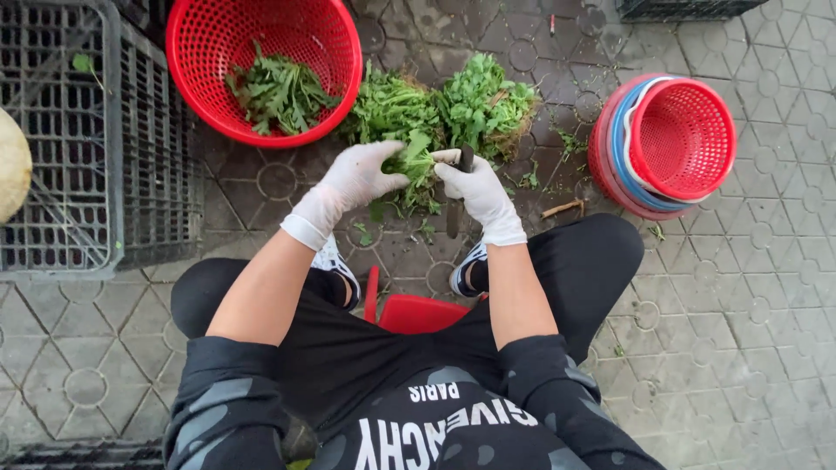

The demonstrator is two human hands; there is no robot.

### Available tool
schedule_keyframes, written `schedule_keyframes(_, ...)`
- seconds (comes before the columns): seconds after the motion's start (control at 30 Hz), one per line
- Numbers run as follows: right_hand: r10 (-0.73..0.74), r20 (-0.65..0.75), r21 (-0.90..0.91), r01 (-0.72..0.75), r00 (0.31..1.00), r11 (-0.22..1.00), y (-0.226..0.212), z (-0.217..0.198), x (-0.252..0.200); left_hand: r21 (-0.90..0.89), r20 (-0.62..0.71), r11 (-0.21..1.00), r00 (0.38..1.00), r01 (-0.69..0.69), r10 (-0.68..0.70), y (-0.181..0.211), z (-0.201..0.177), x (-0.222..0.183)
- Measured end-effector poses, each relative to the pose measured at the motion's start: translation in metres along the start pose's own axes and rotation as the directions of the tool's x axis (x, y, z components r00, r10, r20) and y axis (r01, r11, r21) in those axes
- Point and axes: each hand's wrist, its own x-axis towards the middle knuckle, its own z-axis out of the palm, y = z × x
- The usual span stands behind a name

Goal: Sorting and trimming fresh herbs by removing roots with a knife and placing them into a basket.

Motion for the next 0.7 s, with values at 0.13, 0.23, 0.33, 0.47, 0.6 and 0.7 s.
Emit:
schedule_keyframes(0.13, -0.022, -0.118, 0.143, 0.039, 0.993, 0.989, -0.014, 0.016, -0.013, -0.336, 0.145, 0.881, 0.943, 0.333, -0.301, 0.005, 0.009, 0.003)
schedule_keyframes(0.23, 0.031, -0.192, 0.155, 0.0, 0.981, 0.988, -0.011, 0.015, -0.019, -0.417, 0.16, 0.796, 0.898, 0.438, -0.41, -0.007, 0.023, 0.01)
schedule_keyframes(0.33, 0.119, -0.172, 0.227, -0.078, 0.978, 0.971, -0.02, 0.023, -0.026, -0.532, 0.185, 0.667, 0.84, 0.522, -0.51, 0.014, 0.011, 0.006)
schedule_keyframes(0.47, 0.011, -0.064, 0.321, 0.01, 0.998, 0.947, -0.001, 0.022, -0.018, -0.658, 0.234, 0.523, 0.808, 0.541, -0.541, 0.021, 0.017, 0.005)
schedule_keyframes(0.6, 0.0, -0.043, 0.421, 0.018, 0.999, 0.907, 0.057, -0.003, 0.008, -0.685, 0.256, 0.481, 0.798, 0.548, -0.546, 0.043, 0.003, -0.001)
schedule_keyframes(0.7, 0.013, -0.047, 0.459, 0.01, 0.999, 0.888, 0.049, 0.004, 0.003, -0.717, 0.241, 0.46, 0.806, 0.524, -0.541, 0.041, 0.011, -0.001)
